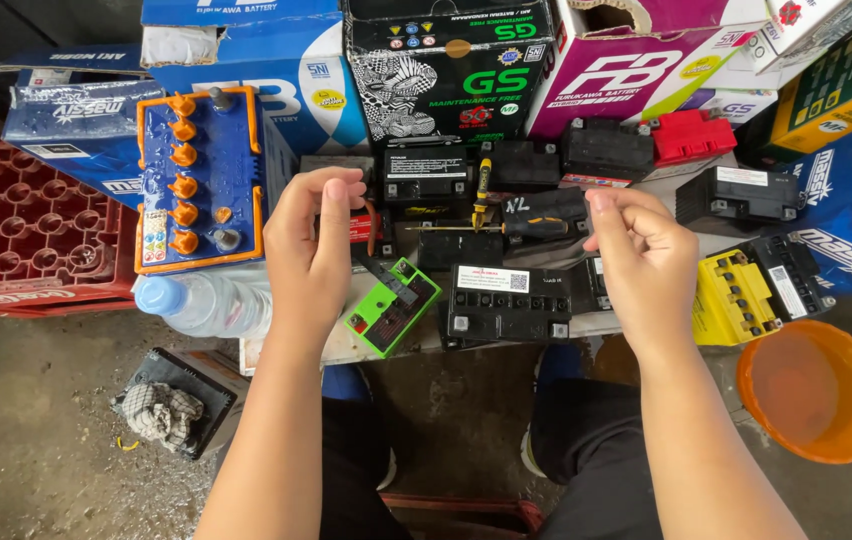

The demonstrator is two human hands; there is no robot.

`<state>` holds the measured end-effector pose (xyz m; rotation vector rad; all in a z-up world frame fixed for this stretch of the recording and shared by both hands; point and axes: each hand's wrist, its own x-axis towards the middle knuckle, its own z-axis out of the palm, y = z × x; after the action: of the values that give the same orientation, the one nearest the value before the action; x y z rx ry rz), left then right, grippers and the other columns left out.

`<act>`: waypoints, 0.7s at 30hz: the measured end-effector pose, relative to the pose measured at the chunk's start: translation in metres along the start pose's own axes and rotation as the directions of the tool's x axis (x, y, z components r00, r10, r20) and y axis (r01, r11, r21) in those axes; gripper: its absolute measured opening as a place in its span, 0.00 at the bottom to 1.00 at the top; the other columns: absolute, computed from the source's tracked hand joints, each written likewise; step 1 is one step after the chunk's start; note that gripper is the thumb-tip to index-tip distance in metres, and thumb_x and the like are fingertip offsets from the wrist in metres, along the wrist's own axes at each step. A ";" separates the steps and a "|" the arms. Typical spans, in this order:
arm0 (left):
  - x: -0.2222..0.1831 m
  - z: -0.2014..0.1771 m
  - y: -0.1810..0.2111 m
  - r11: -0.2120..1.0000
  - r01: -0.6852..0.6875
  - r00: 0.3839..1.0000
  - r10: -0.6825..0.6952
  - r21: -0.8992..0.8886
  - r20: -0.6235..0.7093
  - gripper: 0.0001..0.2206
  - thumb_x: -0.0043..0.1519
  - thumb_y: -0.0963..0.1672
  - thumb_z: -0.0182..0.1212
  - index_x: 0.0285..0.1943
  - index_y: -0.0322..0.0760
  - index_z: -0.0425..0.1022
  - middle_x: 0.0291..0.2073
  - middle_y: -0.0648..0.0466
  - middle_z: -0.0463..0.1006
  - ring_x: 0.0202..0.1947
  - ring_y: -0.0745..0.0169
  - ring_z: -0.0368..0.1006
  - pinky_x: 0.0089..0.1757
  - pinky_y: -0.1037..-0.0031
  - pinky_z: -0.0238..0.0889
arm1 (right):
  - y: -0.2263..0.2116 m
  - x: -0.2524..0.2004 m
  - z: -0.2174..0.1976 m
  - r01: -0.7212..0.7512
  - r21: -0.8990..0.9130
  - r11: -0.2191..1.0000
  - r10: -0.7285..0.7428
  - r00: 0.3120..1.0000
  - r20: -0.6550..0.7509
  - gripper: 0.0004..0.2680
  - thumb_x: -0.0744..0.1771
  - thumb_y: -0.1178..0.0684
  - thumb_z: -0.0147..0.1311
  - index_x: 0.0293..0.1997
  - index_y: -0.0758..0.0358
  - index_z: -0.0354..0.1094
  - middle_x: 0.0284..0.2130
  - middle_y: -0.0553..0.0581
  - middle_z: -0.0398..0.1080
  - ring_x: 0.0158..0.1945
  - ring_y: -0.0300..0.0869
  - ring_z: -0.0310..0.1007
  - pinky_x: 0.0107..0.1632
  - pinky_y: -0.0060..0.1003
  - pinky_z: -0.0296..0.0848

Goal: Cleaning and organizing small lead-acid batteries using a cloth.

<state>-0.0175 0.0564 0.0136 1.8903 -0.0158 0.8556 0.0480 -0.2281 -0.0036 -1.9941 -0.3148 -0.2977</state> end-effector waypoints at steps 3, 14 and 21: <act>0.000 0.001 0.001 1.000 0.003 1.000 -0.003 -0.016 -0.006 0.12 0.75 0.43 0.47 0.50 0.32 0.77 0.39 0.47 0.80 0.39 0.56 0.79 0.46 0.63 0.72 | 0.003 0.001 -0.002 0.009 0.001 1.000 -0.009 1.000 -0.004 0.15 0.74 0.52 0.55 0.25 0.61 0.71 0.46 0.52 0.78 0.27 0.30 0.62 0.35 0.27 0.62; -0.003 0.009 0.002 0.999 0.024 1.000 -0.023 -0.047 0.018 0.13 0.75 0.44 0.44 0.51 0.32 0.76 0.40 0.46 0.79 0.39 0.56 0.78 0.47 0.63 0.72 | 0.003 -0.001 -0.025 -0.083 0.035 0.996 0.086 0.994 -0.071 0.19 0.77 0.45 0.41 0.32 0.62 0.73 0.45 0.58 0.78 0.49 0.42 0.74 0.55 0.37 0.68; -0.002 0.015 0.016 0.995 0.089 0.993 -0.085 -0.039 0.081 0.14 0.74 0.46 0.42 0.50 0.32 0.72 0.45 0.48 0.76 0.42 0.58 0.76 0.47 0.71 0.67 | 0.001 0.005 -0.051 -0.345 0.291 0.892 0.392 0.913 -0.117 0.30 0.67 0.26 0.23 0.26 0.58 0.73 0.43 0.55 0.79 0.53 0.41 0.78 0.61 0.37 0.73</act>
<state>-0.0168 0.0358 0.0213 1.8705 -0.0001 0.7157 0.0490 -0.2739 0.0189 -1.7054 0.1357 -0.1717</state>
